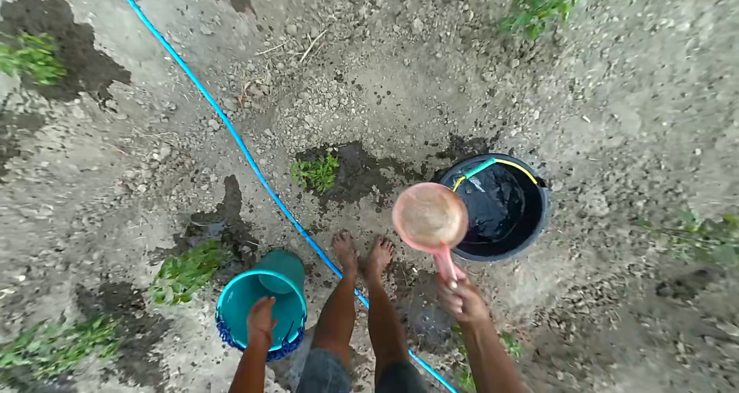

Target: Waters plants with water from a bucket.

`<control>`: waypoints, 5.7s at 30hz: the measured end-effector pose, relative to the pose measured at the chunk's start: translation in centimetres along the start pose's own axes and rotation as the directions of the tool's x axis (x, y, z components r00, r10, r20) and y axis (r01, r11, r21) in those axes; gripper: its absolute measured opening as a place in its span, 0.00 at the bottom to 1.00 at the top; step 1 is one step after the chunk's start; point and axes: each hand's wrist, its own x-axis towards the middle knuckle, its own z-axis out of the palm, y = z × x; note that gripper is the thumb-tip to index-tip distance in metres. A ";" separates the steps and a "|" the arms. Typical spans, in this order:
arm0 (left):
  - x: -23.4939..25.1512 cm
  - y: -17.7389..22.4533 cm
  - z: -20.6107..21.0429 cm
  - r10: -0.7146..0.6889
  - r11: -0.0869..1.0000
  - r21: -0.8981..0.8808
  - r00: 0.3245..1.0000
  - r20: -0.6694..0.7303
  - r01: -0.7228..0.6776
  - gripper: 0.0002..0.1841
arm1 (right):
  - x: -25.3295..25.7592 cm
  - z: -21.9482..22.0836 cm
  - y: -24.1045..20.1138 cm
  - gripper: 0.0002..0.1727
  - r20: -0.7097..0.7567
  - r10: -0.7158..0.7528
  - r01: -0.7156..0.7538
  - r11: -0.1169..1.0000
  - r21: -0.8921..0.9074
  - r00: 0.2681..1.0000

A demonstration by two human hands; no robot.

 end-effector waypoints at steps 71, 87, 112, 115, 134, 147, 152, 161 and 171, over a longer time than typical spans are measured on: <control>-49.4 17.4 54.1 0.324 0.595 0.364 0.629 0.707 -0.716 0.12 | -16.8 -19.5 -16.2 0.05 -0.058 -0.175 0.184 0.933 0.310 0.983; -53.7 24.3 69.2 0.375 0.643 0.194 0.525 0.764 -0.741 0.13 | -16.9 -33.0 -33.1 0.09 -0.888 -0.203 0.874 0.365 0.321 0.412; -50.2 30.1 71.1 0.374 0.584 0.476 0.739 0.561 -0.657 0.13 | -14.4 -37.2 -41.8 0.03 -0.913 0.319 0.888 0.298 0.351 0.254; -51.1 29.5 71.6 0.384 0.584 0.489 0.751 0.537 -0.648 0.14 | -14.0 -36.4 -43.1 0.04 -0.893 0.388 0.898 0.269 0.347 0.228; -52.5 29.3 72.0 0.109 0.845 0.282 0.662 0.741 -0.454 0.17 | -3.8 -28.1 -51.4 0.31 -0.545 0.156 -0.566 0.201 -0.799 0.824; -43.6 36.7 70.1 0.092 0.754 0.423 0.719 0.689 -0.502 0.14 | 7.4 -33.0 -49.3 0.19 -0.417 0.354 -0.534 0.696 -0.480 0.837; -40.6 37.2 70.7 0.088 0.776 0.403 0.716 0.692 -0.485 0.16 | 2.2 -33.0 -51.6 0.16 -0.234 0.478 -0.507 0.858 -0.082 0.847; -38.5 37.5 71.0 0.046 0.786 0.398 0.686 0.726 -0.473 0.20 | -1.0 -23.3 -60.1 0.07 0.078 0.276 -0.263 0.954 -0.144 0.958; -38.2 36.4 69.8 0.039 0.789 0.357 0.621 0.783 -0.500 0.22 | 20.5 -18.3 -69.1 0.11 -0.300 0.224 -0.365 0.724 -0.586 0.927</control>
